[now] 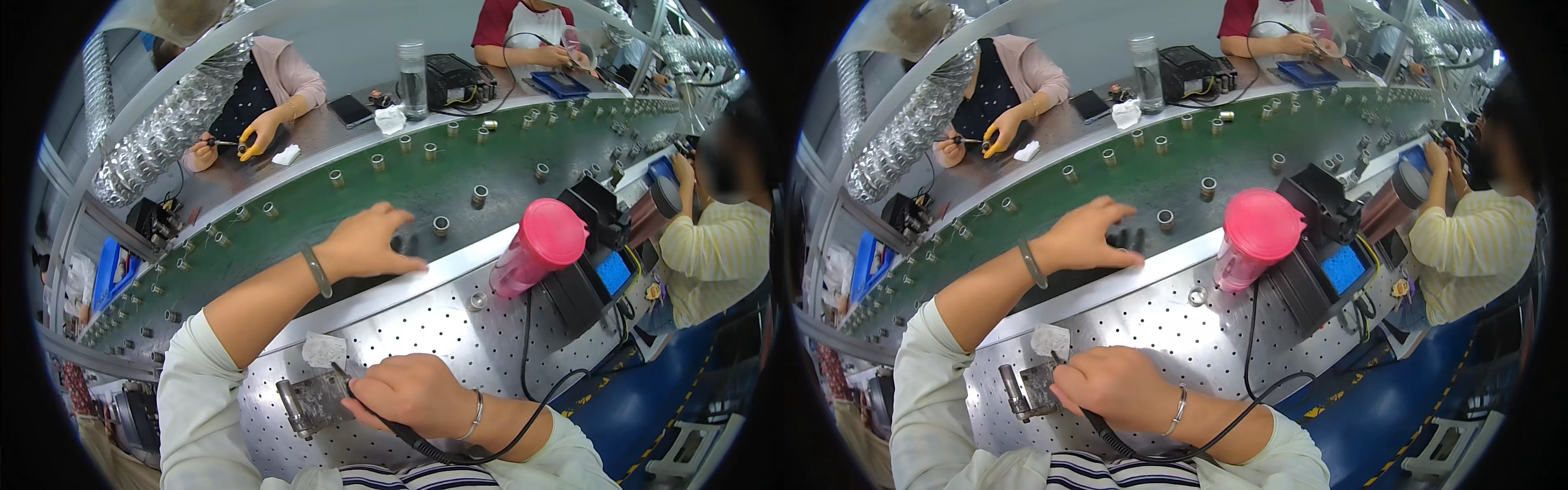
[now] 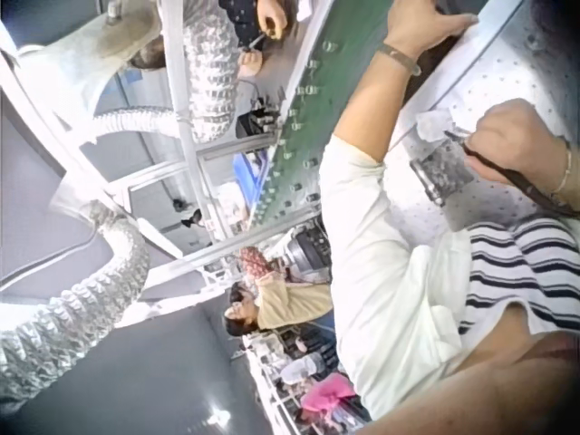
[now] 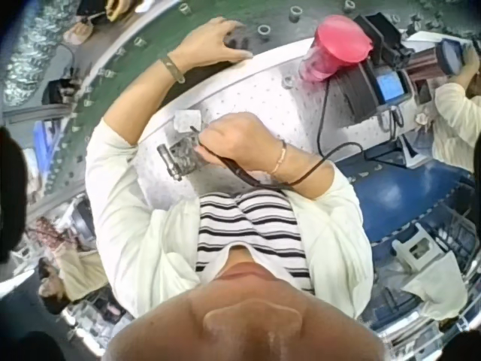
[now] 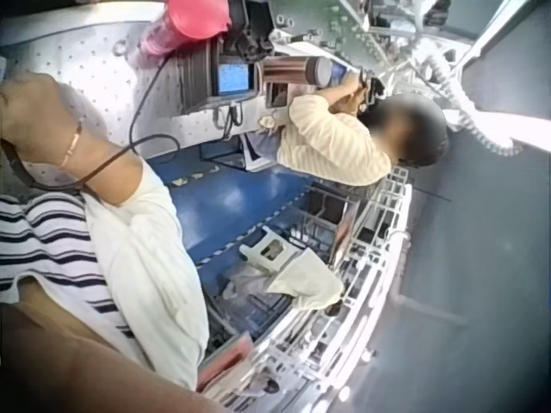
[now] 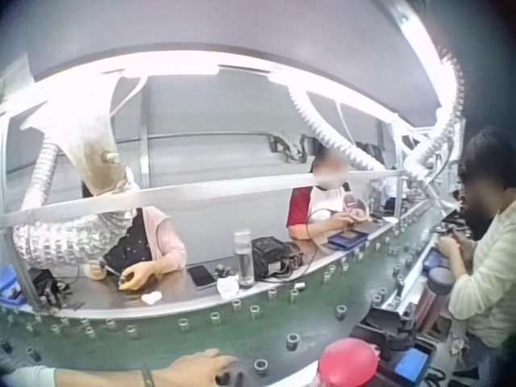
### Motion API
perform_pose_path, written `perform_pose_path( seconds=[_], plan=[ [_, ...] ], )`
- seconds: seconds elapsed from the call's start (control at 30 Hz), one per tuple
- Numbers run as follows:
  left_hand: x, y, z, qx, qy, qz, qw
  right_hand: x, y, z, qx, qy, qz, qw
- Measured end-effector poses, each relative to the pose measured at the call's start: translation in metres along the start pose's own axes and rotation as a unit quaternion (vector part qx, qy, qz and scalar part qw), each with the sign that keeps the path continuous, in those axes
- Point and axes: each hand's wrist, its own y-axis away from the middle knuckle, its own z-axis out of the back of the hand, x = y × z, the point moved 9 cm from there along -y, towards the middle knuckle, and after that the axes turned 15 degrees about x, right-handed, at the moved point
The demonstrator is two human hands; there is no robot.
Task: The person uses a soldering iron to apply heat to small cylindrical metal components held in a fixture. They repeatedly pick up components from a conveyor belt, solder them, and place them back on the belt. The person also cleans the soldering iron tip with a sponge.
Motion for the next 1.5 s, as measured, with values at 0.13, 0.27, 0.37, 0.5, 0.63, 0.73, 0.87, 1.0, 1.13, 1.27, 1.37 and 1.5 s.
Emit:
perform_pose_path(
  seconds=[0.13, 0.27, 0.37, 0.5, 0.63, 0.73, 0.87, 1.0, 1.13, 1.27, 1.37, 1.5],
  plan=[
    [-0.023, -0.034, 0.003, -0.071, 0.001, -0.063, 0.996, 0.003, -0.002, 0.0, -0.006, 0.001, 0.008, 1.0],
    [-0.025, -0.061, -0.012, -0.074, -0.058, -0.078, 0.992, -0.004, 0.003, -0.004, -0.008, 0.014, 0.008, 1.0],
    [-0.046, -0.031, 0.036, -0.183, 0.051, -0.108, 0.976, -0.012, 0.008, -0.01, 0.002, -0.046, 0.0, 0.999],
    [-0.131, 0.037, 0.104, -0.291, 0.089, -0.184, 0.935, 0.005, 0.008, -0.024, 0.01, -0.013, 0.015, 1.0],
    [-0.279, 0.038, 0.091, -0.216, -0.082, -0.361, 0.904, -0.001, 0.008, -0.033, 0.052, -0.059, 0.004, 0.997],
    [-0.341, 0.005, 0.039, -0.101, -0.098, -0.426, 0.894, -0.009, 0.001, -0.028, -0.02, -0.126, 0.011, 0.992],
    [-0.384, -0.093, -0.057, 0.053, -0.15, -0.382, 0.91, -0.043, 0.004, -0.057, -0.131, -0.194, 0.038, 0.971],
    [-0.419, -0.148, -0.106, 0.041, -0.277, -0.351, 0.893, -0.023, 0.005, -0.042, -0.068, -0.175, 0.046, 0.981],
    [-0.423, -0.2, -0.139, 0.08, -0.337, -0.281, 0.895, -0.021, 0.011, -0.034, -0.026, -0.142, 0.038, 0.989],
    [-0.417, -0.2, -0.124, 0.031, -0.35, -0.26, 0.9, -0.017, 0.012, -0.029, -0.008, -0.108, 0.032, 0.994],
    [-0.437, -0.152, -0.081, -0.04, -0.337, -0.374, 0.863, -0.023, 0.016, -0.025, 0.004, -0.08, 0.01, 0.997],
    [-0.416, -0.062, -0.001, -0.08, -0.337, -0.421, 0.838, -0.025, 0.015, -0.019, -0.002, -0.069, 0.002, 0.998]
  ],
)
